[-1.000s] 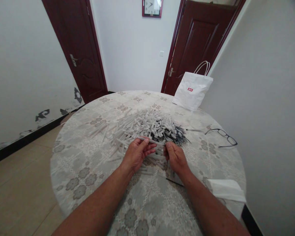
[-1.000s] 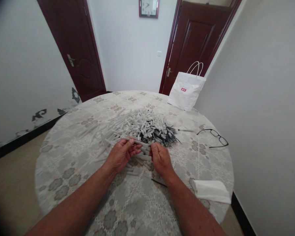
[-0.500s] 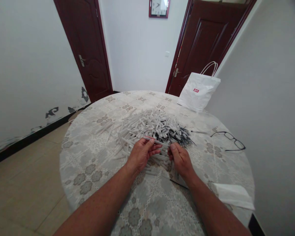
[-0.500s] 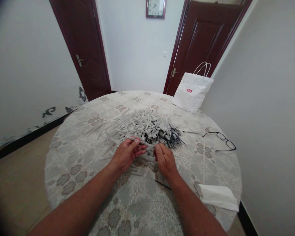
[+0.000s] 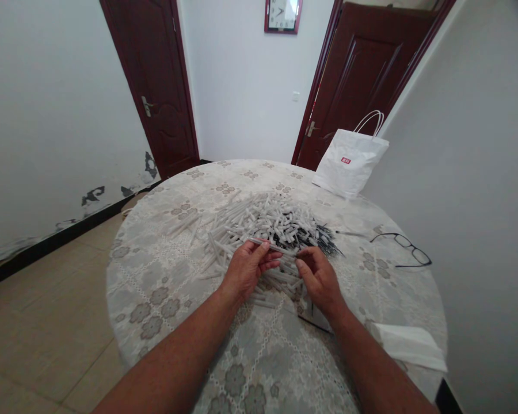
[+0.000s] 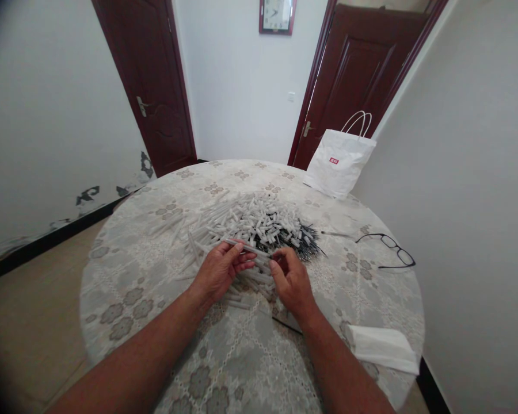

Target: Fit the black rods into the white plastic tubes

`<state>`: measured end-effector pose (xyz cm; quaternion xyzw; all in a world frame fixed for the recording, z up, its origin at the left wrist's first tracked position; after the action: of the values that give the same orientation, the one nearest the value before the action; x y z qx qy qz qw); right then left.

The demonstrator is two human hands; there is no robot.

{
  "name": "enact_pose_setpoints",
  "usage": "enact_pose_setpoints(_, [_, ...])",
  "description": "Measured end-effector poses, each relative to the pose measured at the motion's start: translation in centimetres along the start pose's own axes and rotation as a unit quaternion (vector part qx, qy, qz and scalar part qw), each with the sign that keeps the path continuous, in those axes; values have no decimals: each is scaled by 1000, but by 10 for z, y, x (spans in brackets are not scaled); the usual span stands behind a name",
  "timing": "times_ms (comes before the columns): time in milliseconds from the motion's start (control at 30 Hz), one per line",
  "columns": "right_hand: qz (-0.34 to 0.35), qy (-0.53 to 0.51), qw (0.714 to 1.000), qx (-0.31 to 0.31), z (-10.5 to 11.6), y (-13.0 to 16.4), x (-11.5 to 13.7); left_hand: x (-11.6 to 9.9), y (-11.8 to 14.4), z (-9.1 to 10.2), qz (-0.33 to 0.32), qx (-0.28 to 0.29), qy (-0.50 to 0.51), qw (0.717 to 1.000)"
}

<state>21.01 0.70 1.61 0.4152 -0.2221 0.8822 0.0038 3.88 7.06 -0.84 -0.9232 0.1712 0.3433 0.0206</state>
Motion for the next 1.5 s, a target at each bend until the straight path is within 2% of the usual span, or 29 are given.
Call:
enact_pose_setpoints(233, [50,70,996,21,-3,2,7,1,0,-1,15,0,-4,1000])
enact_pose_setpoints(400, [43,72,997,0,4,1,10,3,1,-1,22,1,-9,1000])
enact_pose_setpoints(500, [45,85,995,21,0,0,13,5,1,0,28,5,-11,1000])
enact_pose_setpoints(667, [0,41,998,47,-8,1,1,5,0,1,29,-1,-13,1000])
enact_pose_setpoints(867, [47,66,997,15,-1,2,12,3,-1,2,14,-4,-10,1000])
enact_pose_setpoints(1100, [24,42,998,48,-6,-1,8,7,-2,5,17,-5,-30,999])
enact_pose_setpoints(1200, [56,54,997,12,-3,-2,9,0,-1,3,-10,-6,-86,996])
enact_pose_setpoints(1300, [123,86,989,-10,0,-2,18,-8,3,-7,-36,24,-204,978])
enact_pose_setpoints(1400, [180,107,978,10,0,-2,26,-13,5,-20,-58,64,-322,943])
enact_pose_setpoints(1500, [205,118,971,45,-4,-3,27,-15,2,-27,-77,83,-397,911])
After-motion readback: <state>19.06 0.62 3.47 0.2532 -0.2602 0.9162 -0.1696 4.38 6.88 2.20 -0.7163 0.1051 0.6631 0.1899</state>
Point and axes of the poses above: each hand's wrist, its own y-axis away from the middle knuckle, its own z-axis out of the back of the hand, x = y × z, the point moved 8 cm from there along -y, towards the middle knuckle, and after that the axes turned 13 degrees about y, right-handed, at the moved point
